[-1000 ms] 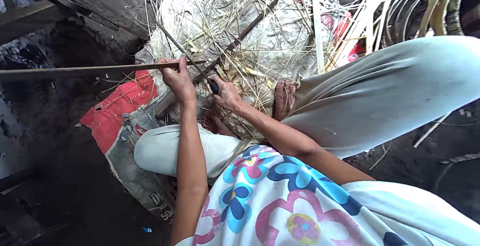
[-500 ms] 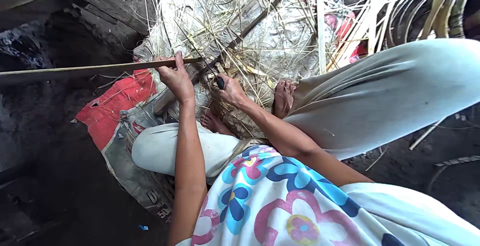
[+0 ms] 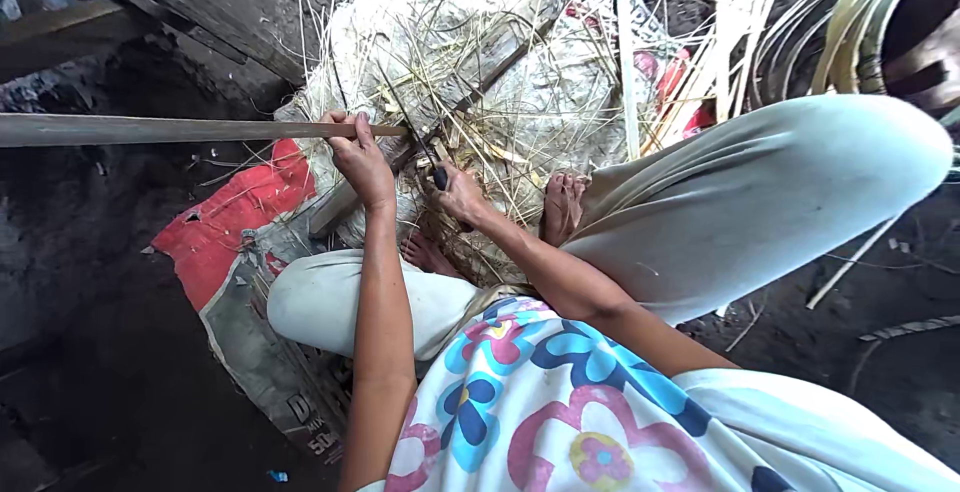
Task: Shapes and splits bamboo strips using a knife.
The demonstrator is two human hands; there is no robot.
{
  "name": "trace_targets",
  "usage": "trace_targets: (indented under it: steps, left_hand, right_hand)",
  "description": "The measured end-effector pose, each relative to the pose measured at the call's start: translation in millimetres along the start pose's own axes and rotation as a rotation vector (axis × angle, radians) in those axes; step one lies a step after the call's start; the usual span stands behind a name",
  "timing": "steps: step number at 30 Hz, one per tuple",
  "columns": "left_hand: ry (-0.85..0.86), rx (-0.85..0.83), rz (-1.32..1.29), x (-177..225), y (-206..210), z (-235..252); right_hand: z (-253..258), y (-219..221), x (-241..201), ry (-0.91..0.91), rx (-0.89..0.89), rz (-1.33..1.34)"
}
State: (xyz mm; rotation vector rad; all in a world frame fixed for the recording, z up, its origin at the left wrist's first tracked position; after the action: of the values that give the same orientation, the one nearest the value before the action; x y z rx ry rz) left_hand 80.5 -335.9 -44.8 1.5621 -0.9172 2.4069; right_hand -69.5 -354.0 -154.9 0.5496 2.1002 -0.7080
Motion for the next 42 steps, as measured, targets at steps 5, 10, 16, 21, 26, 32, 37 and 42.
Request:
trace_targets:
  steps: [5, 10, 16, 21, 26, 32, 37, 42]
  left_hand:
    - [-0.062, -0.039, 0.037, 5, 5, -1]
    - [-0.041, -0.104, 0.04, 4, 7, 4]
    - [0.0, -0.227, 0.116, 6, 0, 5]
    - [0.066, -0.15, 0.188, 9, 3, 6]
    - [0.09, -0.131, 0.174, 8, 5, 8]
    - [0.024, 0.011, 0.251, 3, 7, 11]
    - [0.022, -0.022, 0.12, -10, 6, 11]
    - [-0.053, -0.08, -0.009, -10, 7, 11]
  right_hand:
    - [-1, 6, -3, -0.12, 0.011, -0.077]
    - [10, 1, 22, 0.004, -0.013, -0.031]
    - [-4, 3, 8, -0.043, 0.03, -0.027]
    - [-9, 3, -13, -0.174, 0.066, -0.036]
    - [5, 0, 16, 0.006, 0.001, -0.002]
    - [-9, 4, -8, -0.126, 0.051, -0.066]
    - [1, 6, 11, -0.041, 0.014, -0.084]
    - [7, 0, 22, 0.036, -0.023, -0.045]
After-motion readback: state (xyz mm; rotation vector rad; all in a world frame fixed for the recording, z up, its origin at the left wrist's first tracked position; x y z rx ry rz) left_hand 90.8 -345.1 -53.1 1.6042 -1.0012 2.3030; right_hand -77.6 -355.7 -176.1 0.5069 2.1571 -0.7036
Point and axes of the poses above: each hand's wrist, its own z-axis towards the middle knuckle, its own y-axis out of the palm, x = y × z, the point moved 4 cm from there along z, towards the middle knuckle, and after that the axes turned 3 degrees about -y, right-handed, at the moved point
